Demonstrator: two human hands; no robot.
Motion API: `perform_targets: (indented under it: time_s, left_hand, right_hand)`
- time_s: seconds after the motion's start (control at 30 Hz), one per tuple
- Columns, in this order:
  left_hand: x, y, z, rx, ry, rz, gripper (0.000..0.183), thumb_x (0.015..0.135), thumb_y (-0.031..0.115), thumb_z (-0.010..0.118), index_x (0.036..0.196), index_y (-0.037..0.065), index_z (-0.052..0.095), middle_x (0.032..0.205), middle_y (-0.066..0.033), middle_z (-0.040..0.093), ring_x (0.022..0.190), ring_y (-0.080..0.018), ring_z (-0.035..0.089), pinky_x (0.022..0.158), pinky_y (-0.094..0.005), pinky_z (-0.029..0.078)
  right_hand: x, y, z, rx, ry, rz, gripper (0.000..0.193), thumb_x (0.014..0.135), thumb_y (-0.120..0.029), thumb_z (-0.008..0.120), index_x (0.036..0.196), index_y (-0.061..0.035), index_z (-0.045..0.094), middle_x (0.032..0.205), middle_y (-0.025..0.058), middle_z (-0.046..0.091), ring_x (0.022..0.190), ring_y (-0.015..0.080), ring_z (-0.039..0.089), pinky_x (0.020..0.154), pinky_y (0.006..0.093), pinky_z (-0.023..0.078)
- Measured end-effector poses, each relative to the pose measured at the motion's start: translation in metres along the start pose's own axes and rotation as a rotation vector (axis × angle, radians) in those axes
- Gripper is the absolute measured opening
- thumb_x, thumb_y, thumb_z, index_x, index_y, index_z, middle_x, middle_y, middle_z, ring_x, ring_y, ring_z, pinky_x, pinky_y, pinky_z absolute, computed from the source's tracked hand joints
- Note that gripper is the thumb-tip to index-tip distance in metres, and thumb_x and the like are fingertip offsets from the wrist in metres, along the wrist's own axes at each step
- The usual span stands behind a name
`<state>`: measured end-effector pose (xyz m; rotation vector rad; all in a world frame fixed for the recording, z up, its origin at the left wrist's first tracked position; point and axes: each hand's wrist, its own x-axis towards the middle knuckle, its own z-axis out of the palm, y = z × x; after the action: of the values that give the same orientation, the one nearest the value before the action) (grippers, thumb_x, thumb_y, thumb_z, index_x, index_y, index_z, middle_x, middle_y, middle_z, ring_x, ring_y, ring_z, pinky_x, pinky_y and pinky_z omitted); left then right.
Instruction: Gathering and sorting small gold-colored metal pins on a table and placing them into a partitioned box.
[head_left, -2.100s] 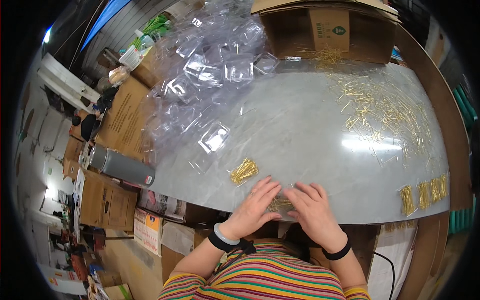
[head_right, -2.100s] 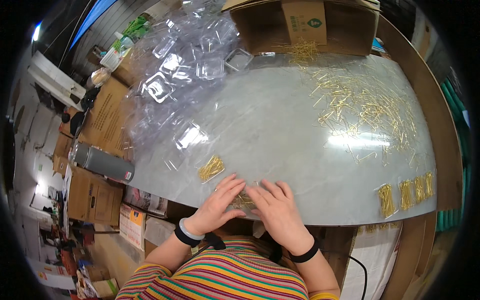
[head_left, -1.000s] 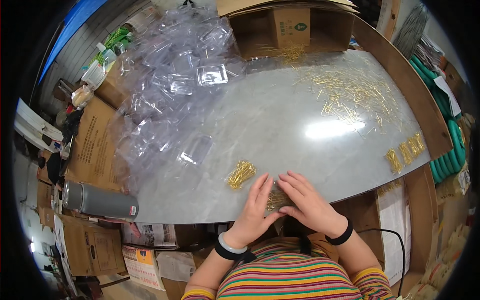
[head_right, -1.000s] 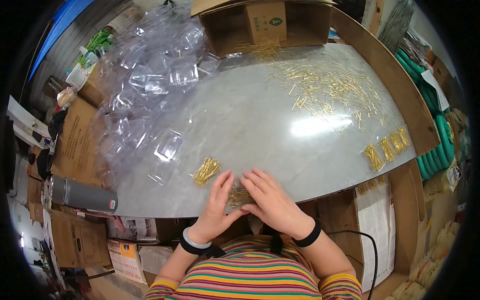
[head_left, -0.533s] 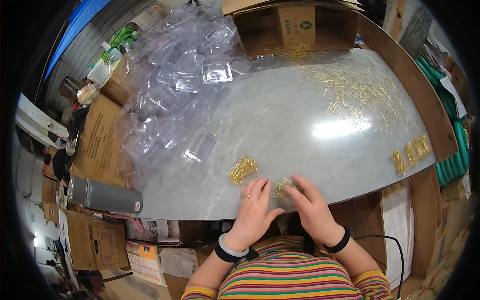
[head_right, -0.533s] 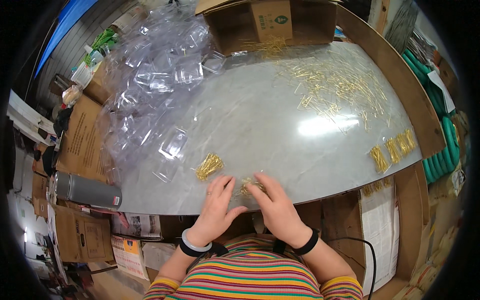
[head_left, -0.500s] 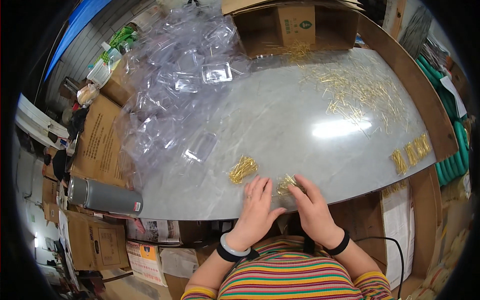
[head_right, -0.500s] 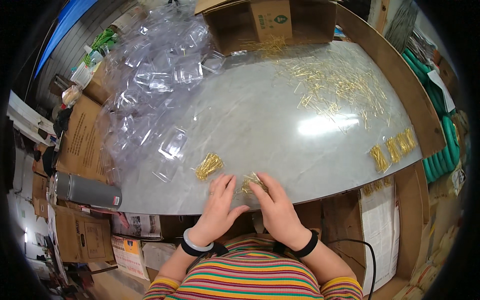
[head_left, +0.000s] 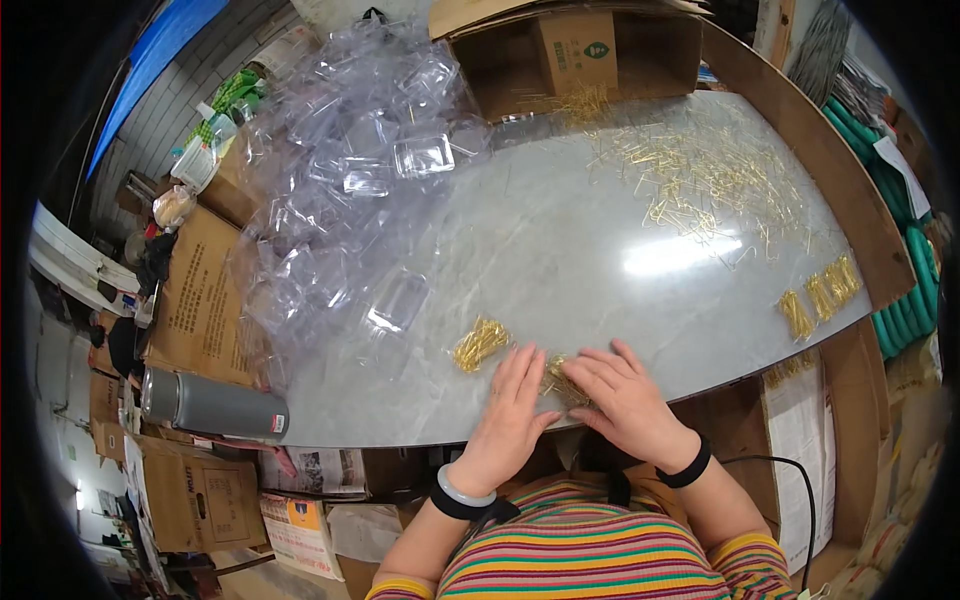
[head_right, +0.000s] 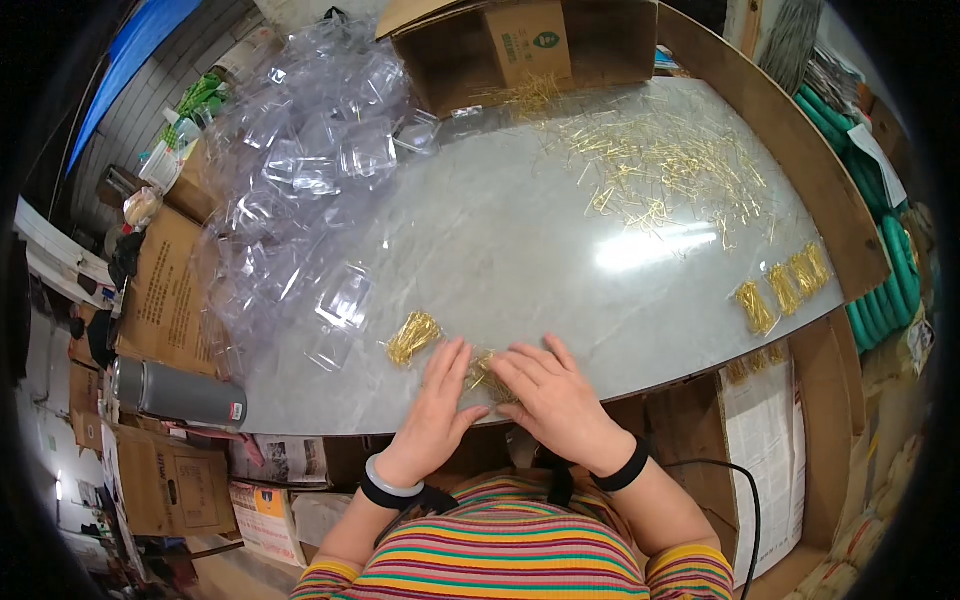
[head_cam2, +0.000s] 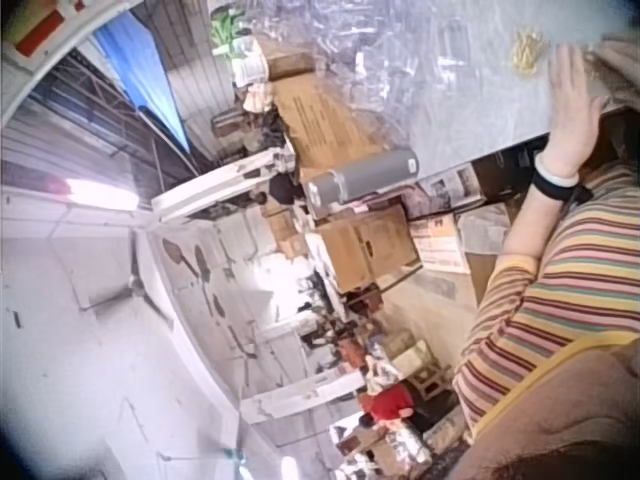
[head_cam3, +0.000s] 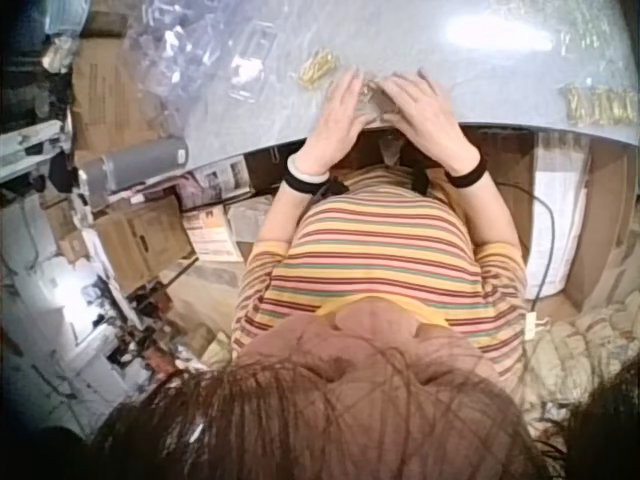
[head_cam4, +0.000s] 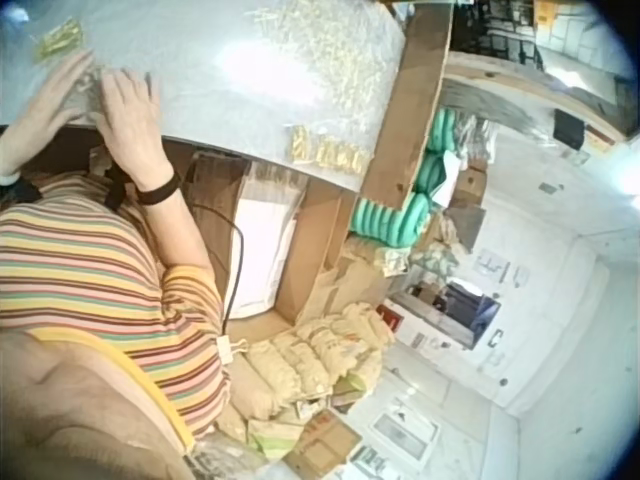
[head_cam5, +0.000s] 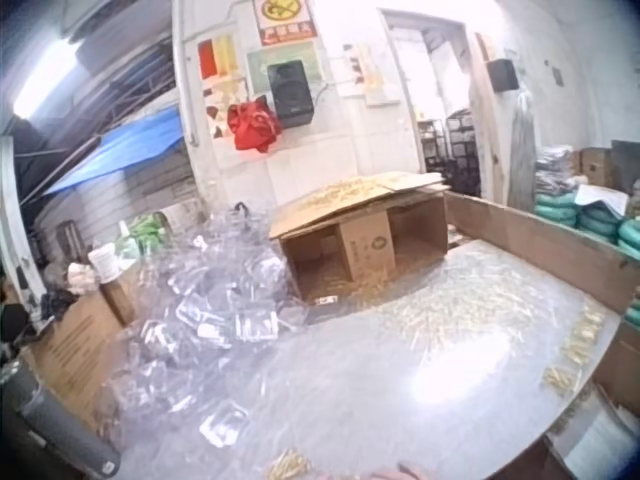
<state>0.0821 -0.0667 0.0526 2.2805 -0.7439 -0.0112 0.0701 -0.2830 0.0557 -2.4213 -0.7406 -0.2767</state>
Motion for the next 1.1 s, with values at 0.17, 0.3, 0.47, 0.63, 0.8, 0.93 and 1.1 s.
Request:
perform_targets:
  time_s: [0.17,0.3,0.47,0.63,0.8,0.93,1.1]
  left_hand:
    - [0.006,-0.002,-0.002,0.147,-0.099,0.118,0.072,0.087,0.002,0.067,0.151,-0.002,0.033,0.149,-0.0242,0.040,0.143,-0.0442,0.034,0.118,-0.0535,0.028]
    - [0.004,-0.001,0.007,0.099,-0.048,0.122,0.067,0.088,0.000,0.066,0.148,-0.003,0.037,0.142,-0.0242,0.046,0.140,-0.0439,0.038,0.117,-0.0531,0.030]
    - [0.002,0.005,0.011,0.076,0.015,0.081,0.061,0.088,0.000,0.065,0.145,-0.004,0.042,0.139,-0.0242,0.046,0.138,-0.0442,0.039,0.116,-0.0529,0.032]
    - [0.000,0.004,0.011,0.085,0.019,0.074,0.059,0.089,0.000,0.065,0.143,-0.004,0.043,0.141,-0.0245,0.044,0.138,-0.0446,0.039,0.116,-0.0526,0.032]
    - [0.005,0.002,0.011,0.103,-0.002,0.117,0.057,0.090,0.000,0.064,0.143,-0.005,0.043,0.142,-0.0242,0.044,0.138,-0.0445,0.040,0.116,-0.0529,0.032]
    - [0.004,0.005,0.008,0.123,-0.014,0.104,0.057,0.090,0.000,0.063,0.143,-0.005,0.042,0.141,-0.0242,0.044,0.137,-0.0448,0.040,0.116,-0.0529,0.032]
    - [0.003,0.002,0.013,0.098,0.003,0.103,0.059,0.090,-0.001,0.063,0.143,-0.006,0.040,0.138,-0.0255,0.044,0.137,-0.0463,0.039,0.115,-0.0534,0.033]
  right_hand:
    - [0.005,0.018,0.002,0.138,-0.026,-0.156,0.041,0.085,0.002,0.066,0.125,-0.0041,0.059,0.128,0.0156,0.059,0.122,0.0358,0.055,0.109,0.0472,0.042]
    - [-0.006,-0.002,0.005,0.333,0.148,0.140,0.035,0.082,0.000,0.067,0.117,-0.0024,0.062,0.120,0.0162,0.060,0.117,0.0369,0.055,0.102,0.0464,0.046]
    - [-0.012,-0.021,-0.006,0.035,0.306,0.307,0.033,0.079,-0.009,0.076,0.110,-0.0060,0.065,0.112,0.0124,0.060,0.108,0.0342,0.055,0.095,0.0449,0.044]
    - [-0.028,-0.014,-0.010,-0.119,0.260,0.265,0.030,0.077,-0.011,0.078,0.105,-0.0083,0.066,0.105,0.0080,0.062,0.101,0.0295,0.055,0.089,0.0417,0.043]
    - [-0.030,-0.012,0.009,0.016,0.309,0.221,0.028,0.078,0.000,0.072,0.106,-0.0056,0.067,0.109,0.0091,0.065,0.103,0.0307,0.058,0.092,0.0444,0.045]
    - [-0.027,-0.024,0.015,0.307,0.405,0.331,0.046,0.079,0.011,0.060,0.124,-0.0009,0.059,0.131,0.0203,0.055,0.121,0.0397,0.054,0.104,0.0463,0.044]
    - [-0.012,-0.031,0.022,0.336,0.260,0.271,0.066,0.078,0.015,0.051,0.142,0.0047,0.038,0.150,0.0316,0.032,0.138,0.0481,0.039,0.113,0.0468,0.038]
